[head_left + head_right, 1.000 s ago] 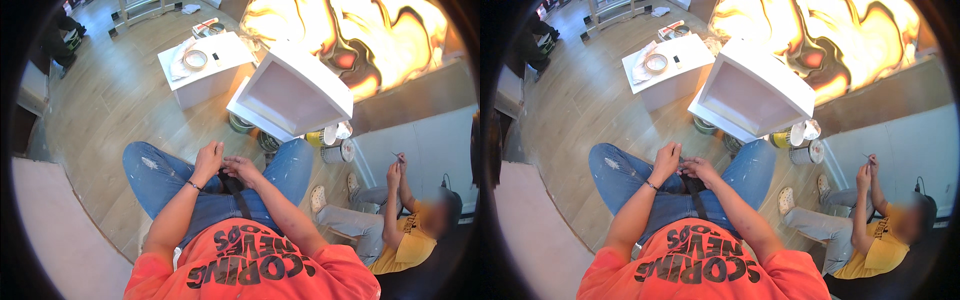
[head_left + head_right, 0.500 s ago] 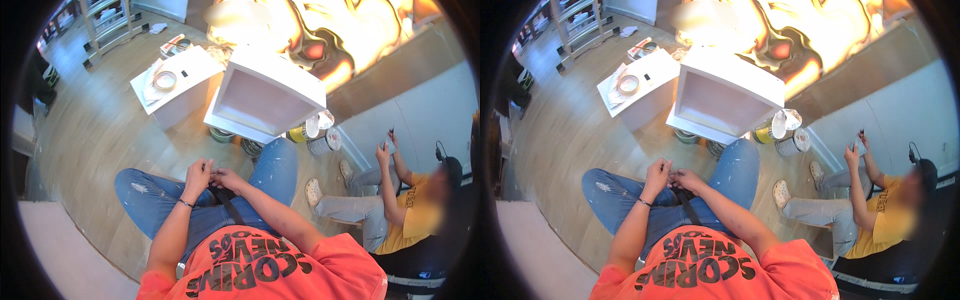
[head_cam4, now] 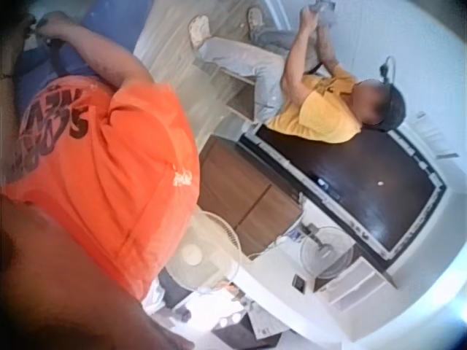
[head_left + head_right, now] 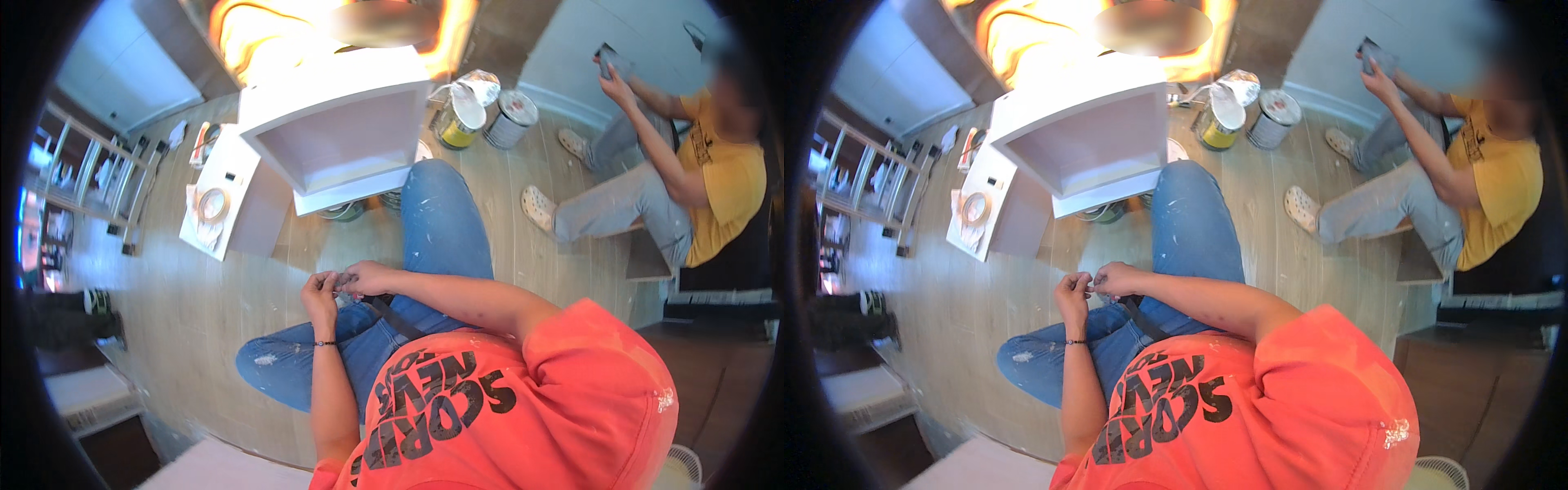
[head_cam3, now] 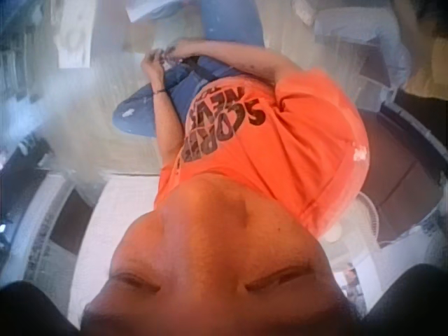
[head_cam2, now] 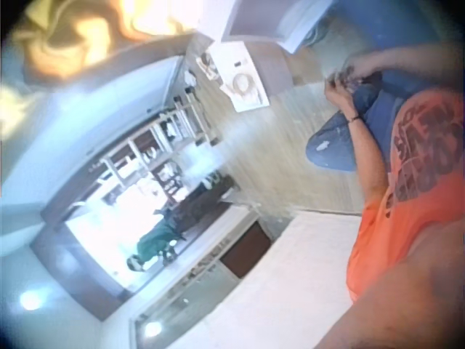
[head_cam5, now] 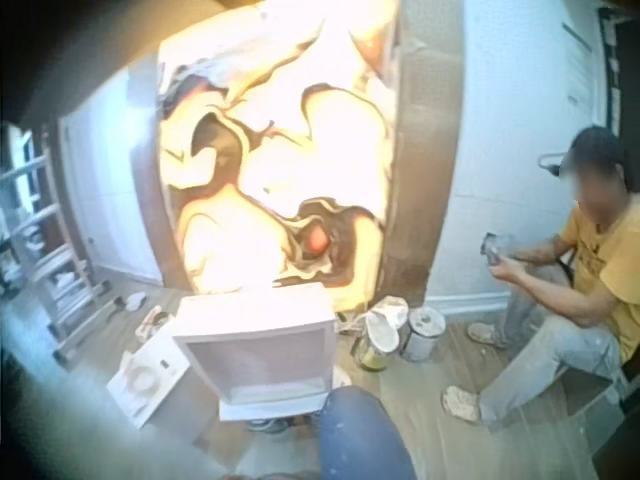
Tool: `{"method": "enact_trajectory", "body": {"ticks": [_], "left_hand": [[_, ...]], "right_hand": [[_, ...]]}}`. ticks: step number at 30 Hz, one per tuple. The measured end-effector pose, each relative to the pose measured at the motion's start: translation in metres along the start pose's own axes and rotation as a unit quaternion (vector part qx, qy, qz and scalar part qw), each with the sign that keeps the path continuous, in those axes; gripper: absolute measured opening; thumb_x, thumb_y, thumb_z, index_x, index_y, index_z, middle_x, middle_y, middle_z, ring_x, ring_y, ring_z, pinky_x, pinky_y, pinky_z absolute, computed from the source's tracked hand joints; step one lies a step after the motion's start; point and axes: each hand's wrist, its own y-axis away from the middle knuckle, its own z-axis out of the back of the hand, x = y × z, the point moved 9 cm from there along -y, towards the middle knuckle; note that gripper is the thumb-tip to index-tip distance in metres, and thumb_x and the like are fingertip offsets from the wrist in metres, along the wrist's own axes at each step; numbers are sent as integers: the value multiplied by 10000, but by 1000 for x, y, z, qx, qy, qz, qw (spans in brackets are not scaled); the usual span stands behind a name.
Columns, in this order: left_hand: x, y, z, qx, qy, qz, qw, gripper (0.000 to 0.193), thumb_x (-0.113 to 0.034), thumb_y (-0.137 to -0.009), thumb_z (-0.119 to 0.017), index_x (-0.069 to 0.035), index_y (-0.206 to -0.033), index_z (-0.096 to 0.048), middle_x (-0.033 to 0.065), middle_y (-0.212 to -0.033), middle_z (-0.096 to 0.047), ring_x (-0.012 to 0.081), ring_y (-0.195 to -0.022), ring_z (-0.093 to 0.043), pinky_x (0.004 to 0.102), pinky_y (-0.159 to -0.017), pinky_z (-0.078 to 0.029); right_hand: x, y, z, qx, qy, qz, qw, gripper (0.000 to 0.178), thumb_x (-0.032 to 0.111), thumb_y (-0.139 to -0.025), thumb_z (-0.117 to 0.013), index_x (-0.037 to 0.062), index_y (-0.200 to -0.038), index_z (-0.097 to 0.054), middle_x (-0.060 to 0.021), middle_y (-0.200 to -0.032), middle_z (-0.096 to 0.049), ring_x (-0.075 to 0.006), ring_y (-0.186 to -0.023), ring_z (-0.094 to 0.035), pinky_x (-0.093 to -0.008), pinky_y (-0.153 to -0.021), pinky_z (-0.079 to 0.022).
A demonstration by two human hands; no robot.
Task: The person sits on the floor and applies masking tape to the edges of a white cabinet door. They wipe the surface with a cloth and continue applying tape to the edges.
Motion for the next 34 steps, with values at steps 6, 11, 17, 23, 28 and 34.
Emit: {"method": "enact_trajectory", "body": {"ticks": [6,11,17,23,28,34], "left_hand": [[9,-1,-3,3,-33,-14,999,147,-65,-953,-744,58,-1034,-733,105,-857,-746,107,-676,-657,258,-583,-506],[0,-1,-11,-21,-175,-6,984,163,-61,-909,-792,81,-979,-755,140,-863,-772,164,-760,-703,303,-700,-561],[-41,0,-48,-7,-282,-77,956,201,-67,-921,-770,86,-1050,-760,165,-906,-788,180,-824,-726,326,-767,-572],[-28,-16,-56,-15,-233,-13,972,210,-120,-960,-766,81,-1018,-749,148,-897,-779,165,-821,-706,317,-775,-565],[-31,-18,-64,-19,-245,-10,969,238,-162,-981,-756,63,-921,-708,119,-833,-748,143,-768,-667,309,-735,-545],[-55,-14,-70,-46,-279,-53,958,336,-267,-984,-757,54,-902,-702,144,-766,-736,195,-676,-658,355,-684,-536]], "right_hand": [[30,23,-17,-48,167,15,985,283,281,-918,-653,70,-1053,-784,-171,-962,-776,-357,-884,-756,-467,-799,-587],[21,18,-39,-9,153,34,988,288,181,-873,-635,-37,-1012,-762,-254,-1051,-755,-402,-1026,-739,-508,-886,-575],[8,11,-14,42,119,27,992,291,132,-844,-683,-68,-1044,-753,-263,-1140,-741,-367,-1109,-727,-474,-920,-578],[-2,4,2,-44,53,32,997,233,146,-854,-672,-47,-958,-752,-249,-1032,-759,-396,-1039,-737,-508,-891,-581],[-3,4,11,-59,21,61,996,252,175,-868,-667,-50,-947,-748,-257,-1020,-757,-406,-1004,-740,-510,-880,-583],[-3,1,12,-13,57,60,996,299,226,-841,-711,-21,-1006,-751,-265,-1021,-757,-413,-1011,-740,-501,-888,-586]]}}
